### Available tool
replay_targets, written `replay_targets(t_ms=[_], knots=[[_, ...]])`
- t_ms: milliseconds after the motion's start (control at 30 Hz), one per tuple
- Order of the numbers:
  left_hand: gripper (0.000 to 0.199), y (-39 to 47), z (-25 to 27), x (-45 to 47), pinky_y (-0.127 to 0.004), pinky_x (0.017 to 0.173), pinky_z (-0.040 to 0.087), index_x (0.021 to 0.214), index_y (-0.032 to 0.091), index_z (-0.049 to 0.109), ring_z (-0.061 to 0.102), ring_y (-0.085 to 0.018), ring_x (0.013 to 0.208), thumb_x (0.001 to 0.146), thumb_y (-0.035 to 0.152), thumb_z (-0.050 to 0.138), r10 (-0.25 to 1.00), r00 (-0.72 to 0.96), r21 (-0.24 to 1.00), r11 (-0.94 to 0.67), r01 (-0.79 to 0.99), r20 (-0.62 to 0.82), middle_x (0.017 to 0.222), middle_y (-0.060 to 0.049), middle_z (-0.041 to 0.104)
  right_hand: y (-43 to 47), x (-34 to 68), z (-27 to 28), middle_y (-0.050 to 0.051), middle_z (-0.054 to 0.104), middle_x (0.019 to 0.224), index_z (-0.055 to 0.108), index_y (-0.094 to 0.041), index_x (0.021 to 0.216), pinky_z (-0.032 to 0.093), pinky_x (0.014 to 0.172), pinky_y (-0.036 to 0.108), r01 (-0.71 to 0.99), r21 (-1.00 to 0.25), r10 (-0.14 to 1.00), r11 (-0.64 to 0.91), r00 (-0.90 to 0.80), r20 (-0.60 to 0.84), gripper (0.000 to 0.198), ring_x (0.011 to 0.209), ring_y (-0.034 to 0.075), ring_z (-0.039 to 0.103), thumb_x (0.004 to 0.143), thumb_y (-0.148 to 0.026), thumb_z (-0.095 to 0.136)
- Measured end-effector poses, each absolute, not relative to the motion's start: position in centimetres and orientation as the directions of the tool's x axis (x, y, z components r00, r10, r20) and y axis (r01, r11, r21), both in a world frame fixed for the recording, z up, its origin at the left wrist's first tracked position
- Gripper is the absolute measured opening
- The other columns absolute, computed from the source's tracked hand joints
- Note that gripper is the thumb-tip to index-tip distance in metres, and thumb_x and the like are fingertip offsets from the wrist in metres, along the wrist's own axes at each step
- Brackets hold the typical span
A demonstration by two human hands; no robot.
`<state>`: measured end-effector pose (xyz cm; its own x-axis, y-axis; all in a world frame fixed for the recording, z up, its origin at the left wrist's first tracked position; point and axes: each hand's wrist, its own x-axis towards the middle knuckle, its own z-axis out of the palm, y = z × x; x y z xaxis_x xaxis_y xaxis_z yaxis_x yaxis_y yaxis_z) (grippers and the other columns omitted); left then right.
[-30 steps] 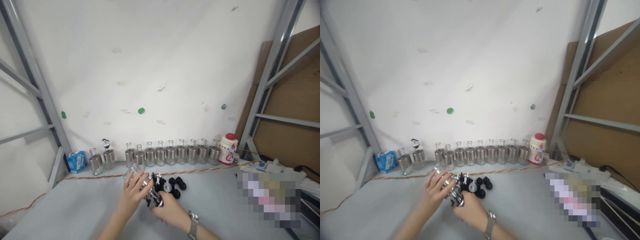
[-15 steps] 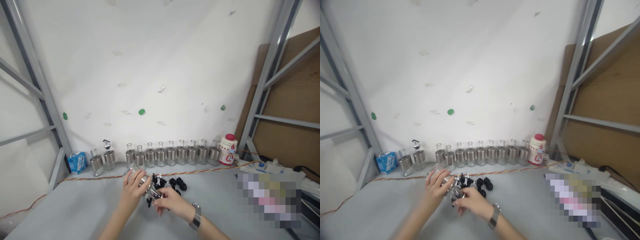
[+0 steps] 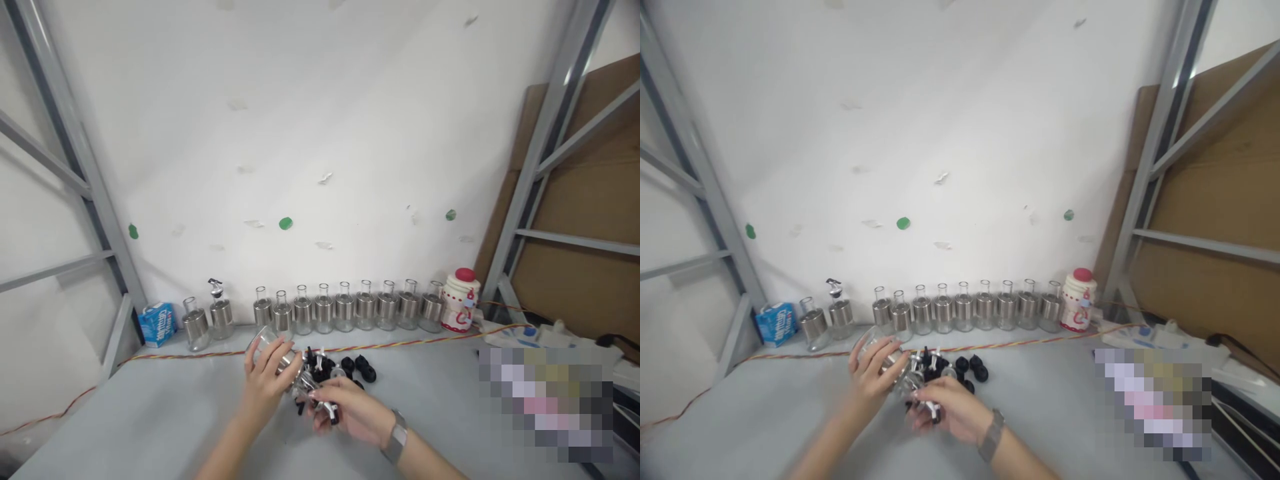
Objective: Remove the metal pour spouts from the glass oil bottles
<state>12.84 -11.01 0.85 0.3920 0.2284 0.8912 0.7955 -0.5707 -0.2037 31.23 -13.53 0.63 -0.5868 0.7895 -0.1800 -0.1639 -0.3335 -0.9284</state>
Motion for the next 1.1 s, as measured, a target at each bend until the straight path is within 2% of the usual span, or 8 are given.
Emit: replay_targets(t_ms=[200, 300, 400, 567, 733, 867, 1000, 1100], knots=[[0.022, -11.2, 1.2, 12.9, -0.047, 0.1, 0.021, 0.092, 0.029, 0.06, 0.052, -0.016, 0.101, 0.079, 0.015, 0.05, 0.232, 0.446, -0.251, -0.568, 0.784, 0.865, 0.097, 0.0, 0.065, -13.7, 32.0, 1.7, 0.007, 0.064, 0.065, 0.065, -0.007, 0.079, 0.045, 0.066, 0.03, -0.143, -0.875, 0.686, -0.463, -0.683, -0.252, 0.028, 0.055, 0.012, 0.058, 0.066, -0.031, 0.065], [0.024, -11.0, 1.2, 13.0, -0.046, 0.101, 0.019, 0.093, 0.029, 0.06, 0.052, -0.016, 0.102, 0.078, 0.013, 0.05, 0.261, 0.433, -0.242, -0.54, 0.806, 0.863, 0.096, 0.0, 0.065, -13.6, 31.5, 1.6, 0.005, 0.062, 0.062, 0.065, -0.008, 0.071, 0.044, 0.065, 0.03, -0.131, -0.953, 0.804, -0.274, -0.575, -0.153, 0.025, 0.057, 0.013, 0.057, 0.061, -0.031, 0.069], [0.025, -11.0, 1.3, 13.2, -0.047, 0.102, 0.014, 0.093, 0.028, 0.06, 0.052, -0.017, 0.102, 0.076, 0.012, 0.05, 0.355, 0.411, -0.19, -0.517, 0.835, 0.84, 0.099, -0.001, 0.063, -13.8, 30.8, 1.0, 0.006, 0.063, 0.07, 0.065, -0.011, 0.076, 0.043, 0.07, 0.033, 0.09, -0.994, 0.942, 0.061, -0.335, 0.027, 0.023, 0.069, 0.02, 0.058, 0.062, -0.029, 0.067], [0.032, -11.0, 1.4, 13.1, -0.05, 0.101, 0.011, 0.093, 0.027, 0.06, 0.051, -0.019, 0.101, 0.071, 0.007, 0.049, 0.479, 0.331, -0.066, -0.489, 0.87, 0.813, 0.097, -0.003, 0.063, -14.4, 30.1, 0.1, 0.008, 0.058, 0.106, 0.057, -0.018, 0.107, 0.032, 0.092, 0.035, 0.359, -0.86, 0.931, 0.363, -0.111, 0.347, 0.044, 0.103, 0.024, 0.048, 0.064, -0.025, 0.065], [0.024, -10.7, 1.2, 12.7, -0.049, 0.1, 0.014, 0.09, 0.028, 0.061, 0.053, -0.017, 0.101, 0.077, 0.012, 0.048, 0.278, 0.355, -0.16, -0.541, 0.826, 0.892, 0.096, -0.001, 0.065, -13.8, 30.3, 0.6, 0.007, 0.064, 0.076, 0.065, -0.012, 0.082, 0.044, 0.072, 0.033, -0.069, -0.997, 0.928, -0.022, -0.372, 0.006, 0.03, 0.071, 0.019, 0.058, 0.067, -0.038, 0.063], [0.021, -10.9, 1.4, 12.8, -0.047, 0.1, 0.017, 0.087, 0.029, 0.062, 0.055, -0.016, 0.098, 0.079, 0.015, 0.048, 0.193, 0.36, -0.203, -0.551, 0.81, 0.913, 0.094, 0.0, 0.067, -13.9, 31.0, 1.1, 0.008, 0.063, 0.068, 0.065, -0.007, 0.079, 0.045, 0.071, 0.033, -0.273, -0.876, 0.791, -0.398, -0.586, -0.177, 0.03, 0.058, 0.013, 0.057, 0.069, -0.036, 0.063], [0.02, -11.1, 1.5, 12.9, -0.046, 0.1, 0.016, 0.086, 0.03, 0.062, 0.055, -0.015, 0.097, 0.078, 0.016, 0.051, 0.17, 0.373, -0.227, -0.55, 0.804, 0.912, 0.092, 0.001, 0.067, -14.0, 31.3, 1.5, 0.008, 0.062, 0.067, 0.066, -0.006, 0.078, 0.045, 0.07, 0.033, -0.261, -0.879, 0.766, -0.399, -0.622, -0.163, 0.029, 0.062, 0.014, 0.058, 0.064, -0.032, 0.068], [0.022, -11.0, 1.4, 12.9, -0.046, 0.1, 0.015, 0.088, 0.029, 0.061, 0.055, -0.015, 0.097, 0.078, 0.014, 0.05, 0.215, 0.37, -0.21, -0.53, 0.822, 0.904, 0.092, 0.0, 0.066, -13.8, 31.1, 1.4, 0.005, 0.061, 0.064, 0.065, -0.008, 0.074, 0.045, 0.067, 0.032, -0.16, -0.97, 0.838, -0.185, -0.542, -0.07, 0.029, 0.061, 0.015, 0.057, 0.064, -0.034, 0.067]])
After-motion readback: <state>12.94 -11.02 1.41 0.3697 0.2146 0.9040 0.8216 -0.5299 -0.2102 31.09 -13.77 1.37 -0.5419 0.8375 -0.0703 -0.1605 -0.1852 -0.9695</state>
